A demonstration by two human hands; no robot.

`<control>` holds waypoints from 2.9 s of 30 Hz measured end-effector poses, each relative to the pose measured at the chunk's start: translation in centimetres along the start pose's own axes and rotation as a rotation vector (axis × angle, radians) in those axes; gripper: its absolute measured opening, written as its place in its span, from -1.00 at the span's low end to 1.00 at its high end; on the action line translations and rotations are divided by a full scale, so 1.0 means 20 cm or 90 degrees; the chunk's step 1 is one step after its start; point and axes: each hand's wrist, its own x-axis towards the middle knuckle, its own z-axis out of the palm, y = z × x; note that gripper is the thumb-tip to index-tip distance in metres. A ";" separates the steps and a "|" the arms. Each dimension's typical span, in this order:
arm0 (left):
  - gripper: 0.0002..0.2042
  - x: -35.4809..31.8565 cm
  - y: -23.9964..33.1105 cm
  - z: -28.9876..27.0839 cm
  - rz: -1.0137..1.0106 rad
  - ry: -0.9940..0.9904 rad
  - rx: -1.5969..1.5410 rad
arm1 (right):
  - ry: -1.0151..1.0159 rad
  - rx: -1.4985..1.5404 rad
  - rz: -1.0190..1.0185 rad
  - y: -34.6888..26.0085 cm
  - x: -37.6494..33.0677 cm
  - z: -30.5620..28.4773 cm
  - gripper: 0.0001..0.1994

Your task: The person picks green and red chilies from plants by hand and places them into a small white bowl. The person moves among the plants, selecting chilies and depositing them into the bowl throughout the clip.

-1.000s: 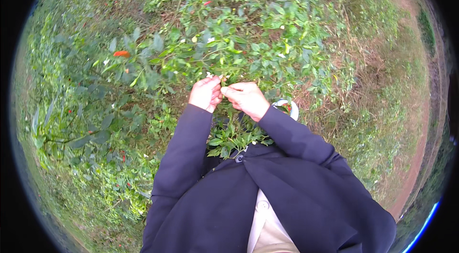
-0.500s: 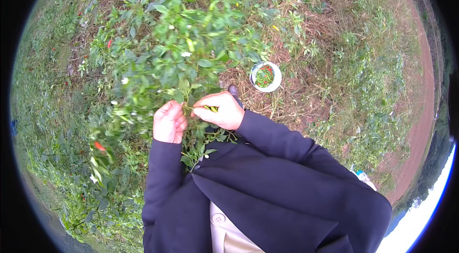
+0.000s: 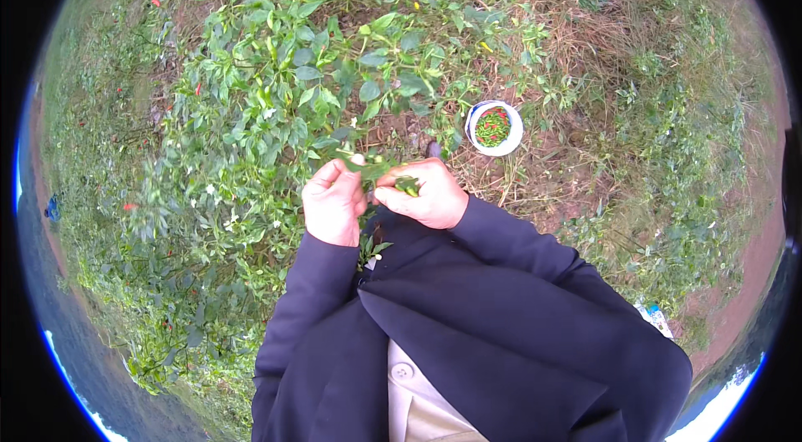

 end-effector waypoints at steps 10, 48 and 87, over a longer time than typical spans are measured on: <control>-0.84 0.20 -0.18 0.28 -0.188 -0.019 -0.207 | 0.218 0.569 0.184 0.13 -0.04 -0.27 -0.90; -0.76 -0.13 0.21 -0.20 0.030 -0.186 -0.304 | 0.122 -0.424 -0.243 -0.39 0.58 -0.06 -0.79; -0.78 0.30 0.19 -0.29 0.221 0.149 0.125 | 0.003 -0.556 -0.239 -0.22 0.91 0.10 -0.82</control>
